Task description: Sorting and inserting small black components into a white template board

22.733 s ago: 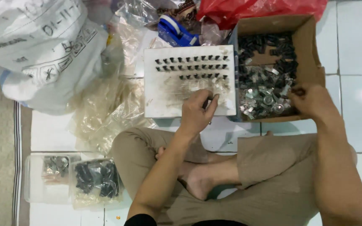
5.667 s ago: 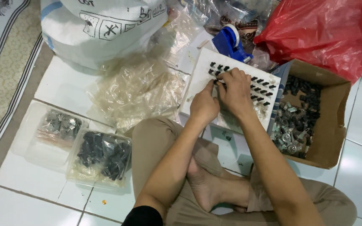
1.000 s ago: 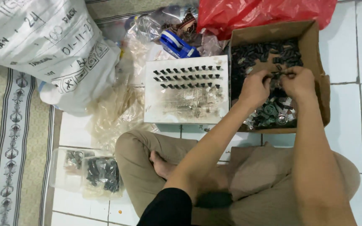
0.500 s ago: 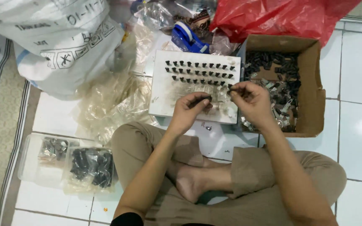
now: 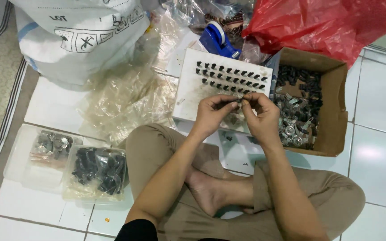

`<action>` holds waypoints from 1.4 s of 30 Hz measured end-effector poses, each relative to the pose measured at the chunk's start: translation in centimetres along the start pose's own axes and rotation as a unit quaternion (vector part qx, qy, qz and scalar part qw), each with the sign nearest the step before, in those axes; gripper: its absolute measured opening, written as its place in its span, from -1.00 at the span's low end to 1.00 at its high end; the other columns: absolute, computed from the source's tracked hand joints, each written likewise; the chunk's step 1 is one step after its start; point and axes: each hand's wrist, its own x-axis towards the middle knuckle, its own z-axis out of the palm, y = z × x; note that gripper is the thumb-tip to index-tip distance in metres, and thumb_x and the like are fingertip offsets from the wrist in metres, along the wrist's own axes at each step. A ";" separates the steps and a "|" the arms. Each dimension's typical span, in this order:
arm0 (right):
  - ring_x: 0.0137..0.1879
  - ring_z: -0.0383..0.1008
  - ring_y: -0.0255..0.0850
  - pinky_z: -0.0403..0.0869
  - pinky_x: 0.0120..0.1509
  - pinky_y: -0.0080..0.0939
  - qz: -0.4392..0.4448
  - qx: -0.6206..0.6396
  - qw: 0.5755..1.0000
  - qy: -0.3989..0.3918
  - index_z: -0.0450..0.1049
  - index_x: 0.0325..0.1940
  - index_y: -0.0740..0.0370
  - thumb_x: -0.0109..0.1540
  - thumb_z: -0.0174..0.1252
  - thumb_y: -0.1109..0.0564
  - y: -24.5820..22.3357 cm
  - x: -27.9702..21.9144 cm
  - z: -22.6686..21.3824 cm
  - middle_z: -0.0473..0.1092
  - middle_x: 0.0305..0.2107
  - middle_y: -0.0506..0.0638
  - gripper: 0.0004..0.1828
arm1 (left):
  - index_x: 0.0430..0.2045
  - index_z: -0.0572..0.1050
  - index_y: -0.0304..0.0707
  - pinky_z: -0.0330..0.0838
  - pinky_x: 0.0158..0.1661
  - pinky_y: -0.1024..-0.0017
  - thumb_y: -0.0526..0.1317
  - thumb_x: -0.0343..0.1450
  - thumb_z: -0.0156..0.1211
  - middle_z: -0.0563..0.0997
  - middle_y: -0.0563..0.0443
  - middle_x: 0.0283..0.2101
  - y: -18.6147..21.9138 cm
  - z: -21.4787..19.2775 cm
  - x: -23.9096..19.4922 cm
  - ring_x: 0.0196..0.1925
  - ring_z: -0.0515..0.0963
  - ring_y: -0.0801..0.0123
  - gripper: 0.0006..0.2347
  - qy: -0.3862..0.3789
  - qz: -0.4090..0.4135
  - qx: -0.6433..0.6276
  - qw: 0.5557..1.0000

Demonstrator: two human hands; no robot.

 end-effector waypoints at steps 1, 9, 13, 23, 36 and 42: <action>-0.25 0.51 -0.15 0.53 -0.15 -0.11 -0.003 -0.001 1.000 -0.001 0.53 -0.11 0.48 0.30 0.21 0.44 -0.3 0.2 0.0 0.47 -0.39 0.21 -0.91 | -0.21 0.69 -0.33 0.62 -0.19 0.47 -0.38 0.36 0.43 0.72 -0.17 -0.26 -0.4 -0.1 0.2 -0.20 0.66 0.42 -0.84 0.000 0.003 -0.001 1.000; -0.35 0.56 -0.02 0.51 -0.29 -0.12 -0.063 -0.121 0.991 -0.014 0.60 -0.18 0.38 0.24 0.26 0.41 -2.8 -0.2 0.7 0.50 -0.43 0.19 -0.91 | -0.23 0.69 -0.32 0.64 -0.21 0.44 -0.39 0.37 0.42 0.72 -0.18 -0.30 1.0 -0.6 0.0 -0.23 0.68 0.39 -0.86 -0.015 0.025 -0.020 0.999; -0.30 0.56 -0.06 0.54 -0.20 -0.09 -0.004 -0.048 0.999 -0.015 0.58 -0.12 0.45 0.30 0.19 0.41 -2.5 -0.2 0.9 0.51 -0.41 0.26 -0.89 | -0.23 0.69 -0.32 0.62 -0.26 0.44 -0.40 0.38 0.41 0.71 -0.21 -0.35 2.0 -0.5 -0.4 -0.27 0.70 0.36 -0.86 -0.013 0.044 -0.008 0.999; -0.28 0.50 -0.24 0.54 -0.21 -0.21 0.033 0.001 0.999 -0.013 0.58 -0.11 0.48 0.28 0.20 0.44 0.2 0.3 1.5 0.50 -0.43 0.19 -0.88 | -0.22 0.68 -0.36 0.64 -0.31 0.47 -0.40 0.36 0.41 0.71 -0.24 -0.39 0.5 -0.3 0.2 -0.35 0.70 0.36 -0.85 0.033 0.034 -0.046 0.998; -0.23 0.54 -0.04 0.51 -0.17 -0.17 -0.066 -0.170 0.975 -0.124 0.63 -0.10 0.31 0.26 0.32 0.34 -1.9 7.2 7.4 0.46 -0.33 0.12 -0.87 | 0.15 0.46 -0.51 0.60 -0.09 0.16 -0.45 0.47 0.08 0.64 -0.49 -0.08 6.0 -4.0 0.7 -0.14 0.66 0.06 -0.68 0.194 0.048 0.081 0.976; -0.11 0.42 0.12 0.36 -0.03 0.06 -0.158 -0.323 0.920 -0.159 0.62 -0.16 0.17 0.22 0.35 0.25 2.2 8.6 10.0 0.30 -0.28 0.04 -0.88 | 0.28 0.39 -0.25 0.59 -0.06 0.07 -0.32 0.43 0.06 0.71 -0.22 -0.27 4.3 -6.3 1.4 -0.11 0.72 -0.04 -0.55 0.151 -0.089 0.282 0.943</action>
